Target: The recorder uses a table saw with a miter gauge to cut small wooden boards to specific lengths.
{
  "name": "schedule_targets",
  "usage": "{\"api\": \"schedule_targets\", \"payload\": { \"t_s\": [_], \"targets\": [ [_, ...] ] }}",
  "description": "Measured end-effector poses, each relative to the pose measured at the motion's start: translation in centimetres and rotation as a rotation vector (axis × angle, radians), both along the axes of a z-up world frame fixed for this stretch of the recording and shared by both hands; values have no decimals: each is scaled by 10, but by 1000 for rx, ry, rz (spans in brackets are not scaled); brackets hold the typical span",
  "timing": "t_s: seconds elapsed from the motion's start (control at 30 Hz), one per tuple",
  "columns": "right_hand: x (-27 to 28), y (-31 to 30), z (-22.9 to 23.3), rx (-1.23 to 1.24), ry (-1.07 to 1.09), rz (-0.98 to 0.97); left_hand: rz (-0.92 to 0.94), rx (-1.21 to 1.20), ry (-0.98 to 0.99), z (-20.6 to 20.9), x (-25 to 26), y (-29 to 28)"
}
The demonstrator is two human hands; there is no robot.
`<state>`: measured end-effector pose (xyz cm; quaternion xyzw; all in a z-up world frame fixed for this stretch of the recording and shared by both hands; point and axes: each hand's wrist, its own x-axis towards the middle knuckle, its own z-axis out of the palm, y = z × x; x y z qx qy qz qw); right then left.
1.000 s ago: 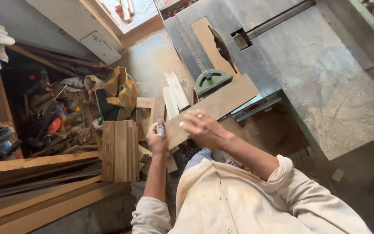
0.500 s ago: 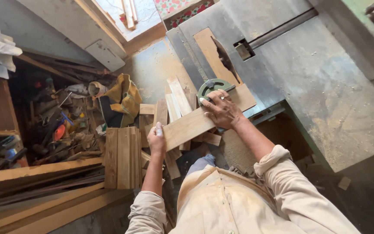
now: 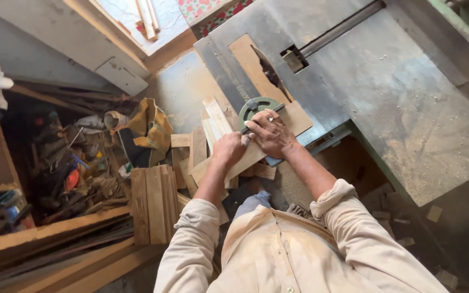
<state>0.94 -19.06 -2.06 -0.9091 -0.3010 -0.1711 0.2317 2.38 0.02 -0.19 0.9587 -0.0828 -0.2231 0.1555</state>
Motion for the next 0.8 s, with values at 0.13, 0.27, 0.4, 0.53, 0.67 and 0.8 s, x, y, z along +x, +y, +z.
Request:
{"api": "schedule_targets", "payload": {
  "t_s": [0.13, 0.27, 0.4, 0.53, 0.67, 0.8],
  "targets": [
    [1, 1, 2, 37, 3, 5, 66, -21, -21, -9, 1, 1],
    [5, 4, 1, 48, -14, 23, 60, 4, -106, -18, 0, 0],
    [7, 1, 1, 15, -9, -7, 110, 6, -119, -14, 2, -5],
    [6, 1, 8, 23, -19, -15, 104, 8, -110, -17, 4, -5],
    [7, 0, 4, 37, -18, -29, 87, -11, -136, -23, 4, -5],
    [10, 0, 0, 70, -13, -14, 146, 22, -141, -19, 6, -5]
  ]
}}
